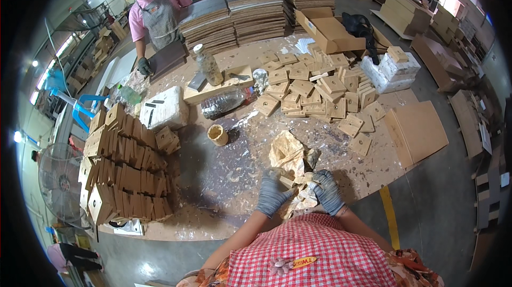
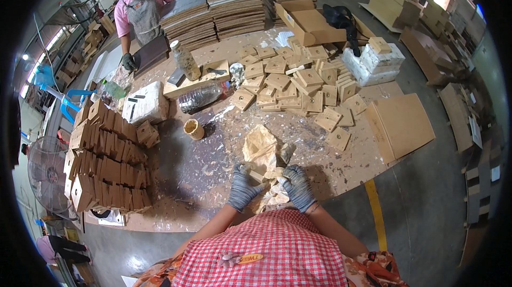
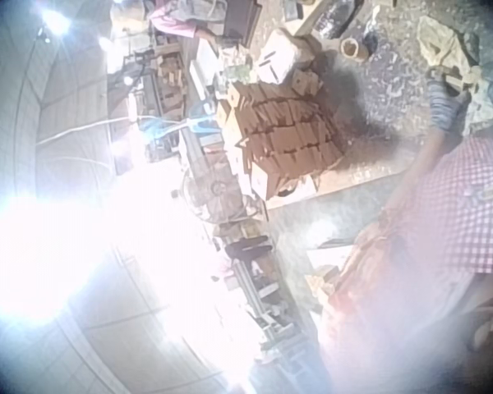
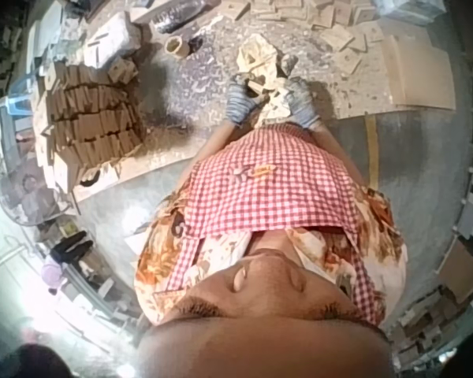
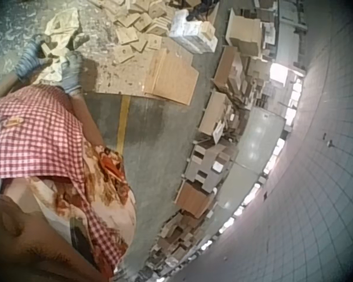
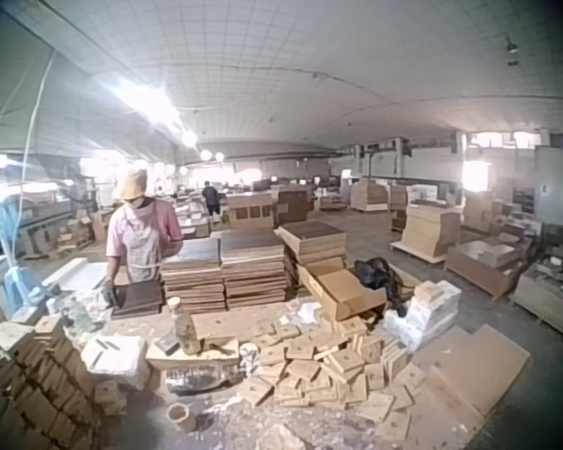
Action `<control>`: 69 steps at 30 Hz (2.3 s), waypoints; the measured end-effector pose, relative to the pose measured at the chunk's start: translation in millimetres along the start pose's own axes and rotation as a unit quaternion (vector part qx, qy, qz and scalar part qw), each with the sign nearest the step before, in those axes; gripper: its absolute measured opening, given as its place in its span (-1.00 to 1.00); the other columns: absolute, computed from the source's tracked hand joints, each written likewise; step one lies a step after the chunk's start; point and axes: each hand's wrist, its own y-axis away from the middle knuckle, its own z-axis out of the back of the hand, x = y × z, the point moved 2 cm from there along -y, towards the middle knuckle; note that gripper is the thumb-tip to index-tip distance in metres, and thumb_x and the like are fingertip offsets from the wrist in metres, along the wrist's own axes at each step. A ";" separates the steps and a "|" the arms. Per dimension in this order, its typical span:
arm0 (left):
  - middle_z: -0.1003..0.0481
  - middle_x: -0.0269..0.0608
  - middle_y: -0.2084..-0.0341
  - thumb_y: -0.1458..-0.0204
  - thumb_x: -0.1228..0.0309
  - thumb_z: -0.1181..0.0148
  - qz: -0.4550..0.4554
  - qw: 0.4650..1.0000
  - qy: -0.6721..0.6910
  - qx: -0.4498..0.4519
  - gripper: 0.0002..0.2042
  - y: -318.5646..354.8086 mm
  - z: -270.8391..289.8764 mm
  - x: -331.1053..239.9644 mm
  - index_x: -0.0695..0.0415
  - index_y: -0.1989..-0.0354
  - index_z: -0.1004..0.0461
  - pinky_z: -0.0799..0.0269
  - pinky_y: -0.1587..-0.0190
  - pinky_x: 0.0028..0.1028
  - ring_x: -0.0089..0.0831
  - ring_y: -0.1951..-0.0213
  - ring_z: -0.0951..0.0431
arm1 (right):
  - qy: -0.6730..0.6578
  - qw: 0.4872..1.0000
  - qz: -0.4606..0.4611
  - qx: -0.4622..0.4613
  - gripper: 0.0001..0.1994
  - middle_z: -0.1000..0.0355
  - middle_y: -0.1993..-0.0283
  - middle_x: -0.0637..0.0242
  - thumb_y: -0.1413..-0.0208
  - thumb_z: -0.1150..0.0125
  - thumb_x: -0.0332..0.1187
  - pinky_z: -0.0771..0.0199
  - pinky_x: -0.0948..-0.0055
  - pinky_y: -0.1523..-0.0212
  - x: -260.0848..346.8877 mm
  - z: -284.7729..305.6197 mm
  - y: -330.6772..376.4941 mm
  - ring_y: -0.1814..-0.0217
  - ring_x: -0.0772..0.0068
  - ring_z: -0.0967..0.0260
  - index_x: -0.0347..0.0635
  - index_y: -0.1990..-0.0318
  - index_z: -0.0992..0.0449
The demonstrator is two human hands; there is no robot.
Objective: The person applies a substance to wooden pieces and wipes them with a cloth while wearing gloves at a workbench.
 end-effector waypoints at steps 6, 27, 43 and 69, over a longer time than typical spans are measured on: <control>-0.29 0.12 0.08 0.41 0.20 -0.46 0.004 0.999 -0.031 0.013 -0.38 0.2 2.2 -5.3 0.16 0.10 -0.37 -0.31 -0.09 -0.24 0.02 0.00 -0.30 | 0.024 0.999 0.011 0.046 -0.76 -0.35 0.05 0.07 -0.05 -0.19 -0.33 -0.29 0.23 -0.10 -4.3 2.1 4.7 -0.01 0.11 -0.31 -0.30 0.17 -0.48; -0.27 -0.10 0.09 0.49 0.11 -0.56 0.119 0.908 0.392 0.084 -0.25 1.6 -24.5 28.1 0.17 0.06 -0.36 -0.18 -0.19 -0.37 -0.17 -0.01 -0.26 | 0.017 0.994 0.034 0.104 -0.73 -0.33 0.12 0.08 -0.10 -0.11 -0.31 -0.26 0.24 -0.10 5.0 -12.3 10.1 0.01 0.12 -0.27 -0.26 0.09 -0.49; -0.31 -0.06 0.17 0.46 0.18 -0.51 -0.039 0.999 -0.010 -0.005 -0.39 0.3 -0.7 -1.6 0.16 0.18 -0.40 -0.24 -0.11 -0.28 -0.12 0.02 -0.26 | 0.066 0.997 0.033 -0.001 -0.73 -0.39 0.11 0.10 -0.05 -0.17 -0.33 -0.30 0.25 -0.08 -14.3 -3.1 8.7 0.02 0.15 -0.31 -0.27 0.13 -0.53; -0.32 -0.05 -0.01 0.25 0.34 -0.50 -0.032 0.964 0.253 -0.077 0.03 24.4 1.1 15.3 -0.14 -0.37 0.15 -0.42 -0.01 -0.34 -0.26 0.08 -0.45 | -0.017 0.981 0.107 0.161 -0.68 -0.42 0.09 0.23 -0.07 -0.18 -0.26 -0.38 0.44 0.00 62.0 -59.3 -174.1 0.04 0.42 -0.37 -0.28 0.08 -0.46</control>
